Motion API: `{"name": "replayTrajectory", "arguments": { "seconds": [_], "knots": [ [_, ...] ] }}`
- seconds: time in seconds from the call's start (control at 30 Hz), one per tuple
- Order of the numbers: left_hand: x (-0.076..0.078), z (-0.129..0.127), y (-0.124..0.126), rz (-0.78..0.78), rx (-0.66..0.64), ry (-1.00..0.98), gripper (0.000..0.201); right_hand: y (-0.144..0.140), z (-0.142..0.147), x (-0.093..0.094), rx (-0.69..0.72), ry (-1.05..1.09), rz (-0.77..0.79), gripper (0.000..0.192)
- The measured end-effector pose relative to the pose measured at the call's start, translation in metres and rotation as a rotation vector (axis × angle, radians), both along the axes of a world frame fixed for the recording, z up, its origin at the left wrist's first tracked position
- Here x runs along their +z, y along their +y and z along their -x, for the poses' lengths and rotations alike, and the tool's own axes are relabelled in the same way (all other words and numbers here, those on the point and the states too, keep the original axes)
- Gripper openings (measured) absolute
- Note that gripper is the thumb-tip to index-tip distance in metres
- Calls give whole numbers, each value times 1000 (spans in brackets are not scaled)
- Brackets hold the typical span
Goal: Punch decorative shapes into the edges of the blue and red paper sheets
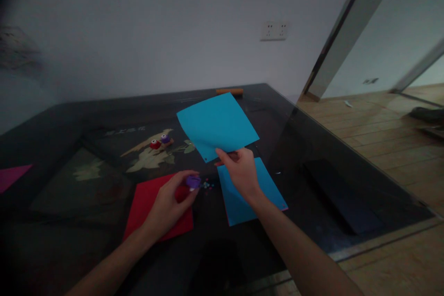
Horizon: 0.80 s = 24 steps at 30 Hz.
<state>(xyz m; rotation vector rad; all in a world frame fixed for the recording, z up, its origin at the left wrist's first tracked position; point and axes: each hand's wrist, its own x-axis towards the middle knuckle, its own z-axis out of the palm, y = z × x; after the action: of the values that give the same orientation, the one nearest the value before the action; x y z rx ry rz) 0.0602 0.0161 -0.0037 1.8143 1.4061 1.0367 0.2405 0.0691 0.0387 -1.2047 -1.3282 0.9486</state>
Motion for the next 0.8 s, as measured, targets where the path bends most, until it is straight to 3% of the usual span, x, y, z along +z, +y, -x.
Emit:
{"name": "replayTrajectory", "arguments": {
  "seconds": [0.17, 0.27, 0.43, 0.63, 0.8],
  "knots": [
    [3, 2, 6, 266, 41, -348, 32, 7, -9, 0, -54, 75, -51, 25],
    [5, 4, 9, 305, 108, -411, 38, 13, -17, 2, -109, 127, -108, 28],
    [7, 5, 13, 265, 78, -390, 40, 22, -30, 2, -194, 179, -167, 30],
    [18, 0, 18, 286, 11, -340, 35, 28, -38, -1, -197, 230, -168, 29],
    [21, -6, 35, 185, -7, 9, 35, 27, -39, 1, -181, 276, -168, 24]
  ]
}}
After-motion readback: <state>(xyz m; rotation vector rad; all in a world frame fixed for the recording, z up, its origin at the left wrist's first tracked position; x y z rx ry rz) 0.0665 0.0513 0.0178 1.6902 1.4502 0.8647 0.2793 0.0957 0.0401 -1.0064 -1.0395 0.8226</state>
